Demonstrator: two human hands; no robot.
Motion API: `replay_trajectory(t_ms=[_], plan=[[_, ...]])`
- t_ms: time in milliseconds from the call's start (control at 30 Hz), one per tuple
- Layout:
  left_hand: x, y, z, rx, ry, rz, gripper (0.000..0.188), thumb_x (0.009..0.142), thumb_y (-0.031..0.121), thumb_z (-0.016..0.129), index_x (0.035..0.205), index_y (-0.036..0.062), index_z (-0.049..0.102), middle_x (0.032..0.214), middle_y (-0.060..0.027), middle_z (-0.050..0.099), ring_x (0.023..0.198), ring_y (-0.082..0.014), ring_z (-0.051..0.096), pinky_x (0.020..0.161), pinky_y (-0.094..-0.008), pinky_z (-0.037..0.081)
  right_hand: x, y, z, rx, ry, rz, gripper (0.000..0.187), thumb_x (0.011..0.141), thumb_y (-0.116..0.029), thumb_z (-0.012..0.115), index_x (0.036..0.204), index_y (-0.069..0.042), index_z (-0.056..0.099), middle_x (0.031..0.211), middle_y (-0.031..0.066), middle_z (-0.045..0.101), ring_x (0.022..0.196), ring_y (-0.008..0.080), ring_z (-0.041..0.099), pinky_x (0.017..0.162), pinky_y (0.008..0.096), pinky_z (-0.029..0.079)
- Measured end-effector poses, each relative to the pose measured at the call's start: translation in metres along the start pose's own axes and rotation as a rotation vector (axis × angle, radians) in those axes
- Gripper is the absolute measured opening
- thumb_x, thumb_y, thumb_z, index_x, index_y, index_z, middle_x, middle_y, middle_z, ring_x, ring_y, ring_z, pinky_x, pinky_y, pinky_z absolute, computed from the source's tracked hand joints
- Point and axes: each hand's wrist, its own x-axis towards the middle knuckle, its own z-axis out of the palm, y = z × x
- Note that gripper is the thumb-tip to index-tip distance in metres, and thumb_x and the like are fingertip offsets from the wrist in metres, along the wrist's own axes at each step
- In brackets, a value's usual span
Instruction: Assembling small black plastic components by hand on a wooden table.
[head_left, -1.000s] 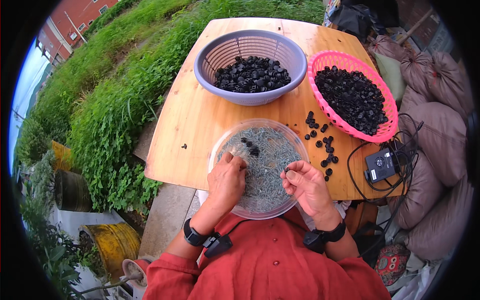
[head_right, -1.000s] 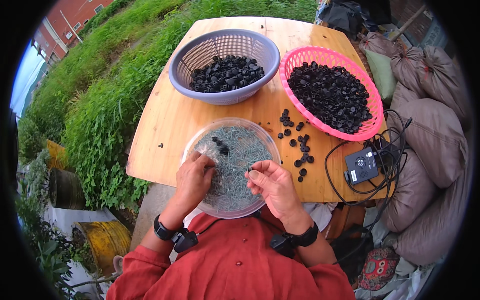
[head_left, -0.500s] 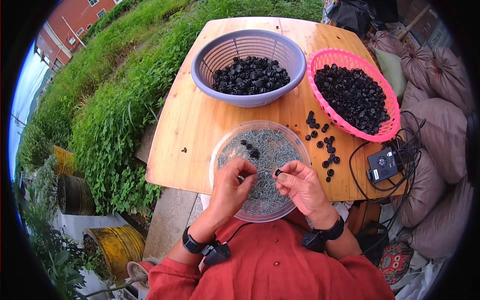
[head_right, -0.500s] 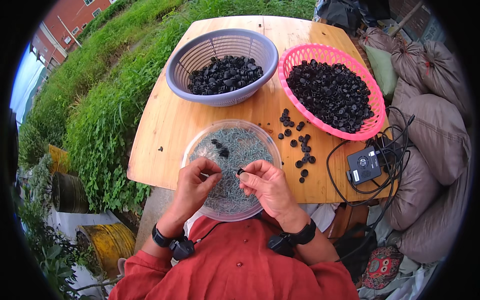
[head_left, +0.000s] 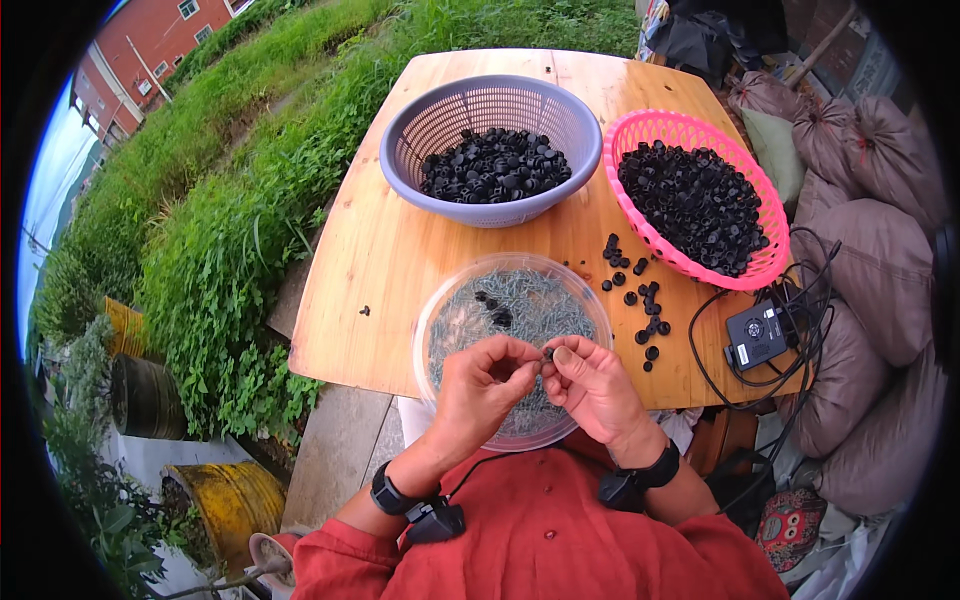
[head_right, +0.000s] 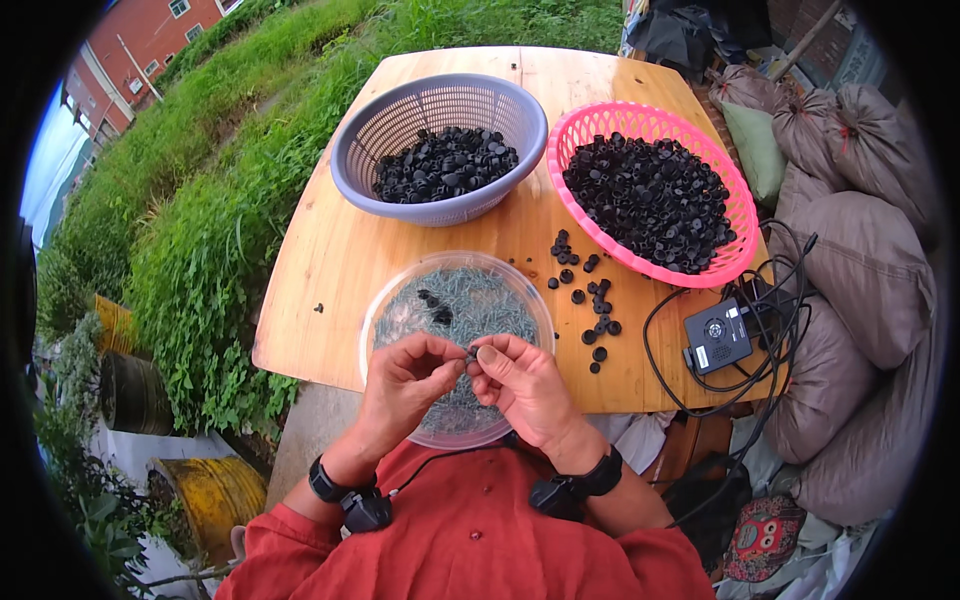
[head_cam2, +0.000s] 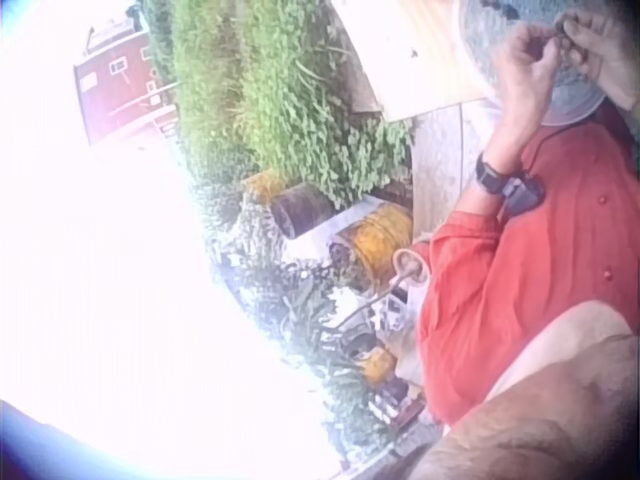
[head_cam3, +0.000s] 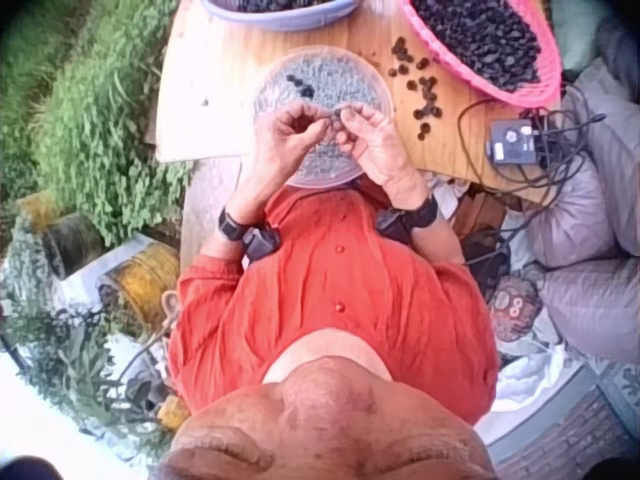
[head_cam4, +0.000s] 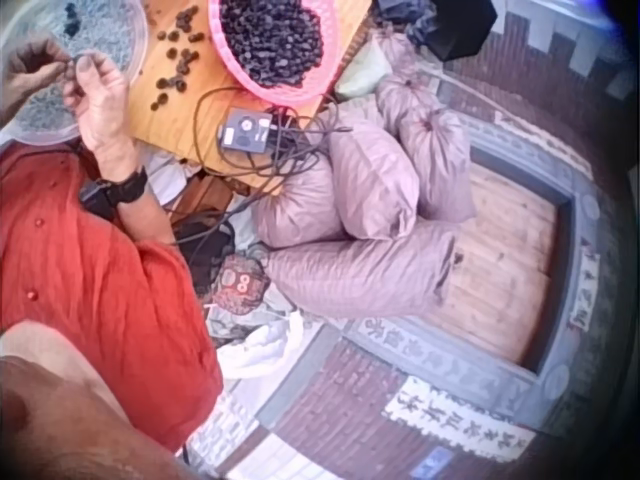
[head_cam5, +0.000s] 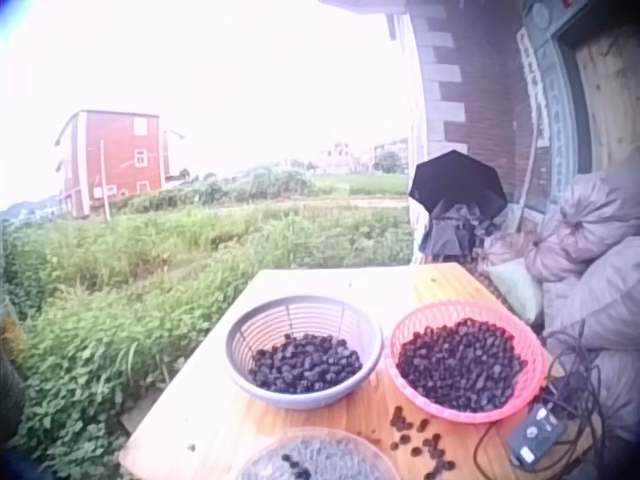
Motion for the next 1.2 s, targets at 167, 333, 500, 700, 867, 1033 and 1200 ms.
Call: replay_trajectory(t_ms=[167,333,500,700,867,1033,1200], plan=[[-0.001,0.0,0.005,0.063,0.109,0.068,0.007,0.082,0.0,0.06,0.089,-0.0016,0.06,0.08,-0.001,0.062,0.074,-0.0058,0.057,0.066,-0.0204,0.046,-0.002,-0.002,0.003,-0.009,0.01,0.017,0.016,0.089,-0.017,0.057,0.099,-0.004,0.056,0.082,0.0048,0.061,0.065,0.0111,0.057,0.055,0.0215,0.043],[-0.001,0.002,0.009,0.2,0.168,0.186,0.005,0.079,-0.003,0.061,0.084,-0.0011,0.06,0.077,-0.0017,0.061,0.073,-0.0071,0.059,0.065,-0.0213,0.048,-0.005,-0.001,0.004,0.064,0.026,0.031,0.015,0.089,-0.017,0.057,0.098,-0.004,0.056,0.082,0.0048,0.061,0.065,0.0109,0.057,0.054,0.0217,0.043],[-0.002,0.011,0.01,0.362,0.15,0.263,0.006,0.076,-0.004,0.063,0.081,-0.0008,0.061,0.073,-0.0037,0.06,0.068,-0.0086,0.06,0.061,-0.0219,0.048,-0.006,0.0,0.001,-0.018,0.003,-0.001,0.014,0.089,-0.015,0.057,0.098,-0.004,0.057,0.082,0.0044,0.062,0.065,0.0098,0.058,0.054,0.0204,0.044],[0.002,0.011,0.009,0.504,0.085,0.34,0.011,0.075,-0.005,0.063,0.085,-0.0001,0.061,0.074,-0.0049,0.062,0.066,-0.0105,0.062,0.061,-0.0227,0.049,-0.01,-0.004,0.0,-0.134,-0.007,-0.042,0.015,0.088,-0.014,0.058,0.099,-0.003,0.058,0.081,0.0049,0.063,0.066,0.0092,0.059,0.054,0.0191,0.046],[0.012,0.034,0.017,0.466,-0.082,0.281,0.031,0.079,-0.002,0.063,0.109,0.0014,0.057,0.088,-0.0085,0.063,0.076,-0.0117,0.063,0.067,-0.0225,0.05,-0.02,-0.011,-0.008,-0.017,0.011,-0.124,0.014,0.088,-0.013,0.057,0.098,-0.003,0.058,0.08,0.0058,0.063,0.065,0.0103,0.058,0.053,0.021,0.045],[0.045,0.038,0.036,0.775,-0.148,0.357,0.033,0.076,0.011,0.068,0.106,0.001,0.058,0.091,-0.0129,0.06,0.082,-0.0237,0.062,0.067,-0.0324,0.049,-0.035,-0.024,-0.021,0.121,0.214,-0.427,0.012,0.089,-0.017,0.056,0.093,-0.006,0.056,0.077,0.0042,0.059,0.061,0.0109,0.054,0.051,0.0223,0.041],[0.089,0.018,0.08,1.081,-0.231,0.395,0.03,0.073,0.019,0.069,0.099,0.0045,0.062,0.091,-0.0136,0.06,0.089,-0.0307,0.057,0.075,-0.0382,0.046,-0.041,-0.036,-0.041,0.17,0.346,-0.579,0.009,0.089,-0.018,0.056,0.091,-0.009,0.056,0.076,0.0026,0.058,0.061,0.0103,0.052,0.051,0.0213,0.04]])
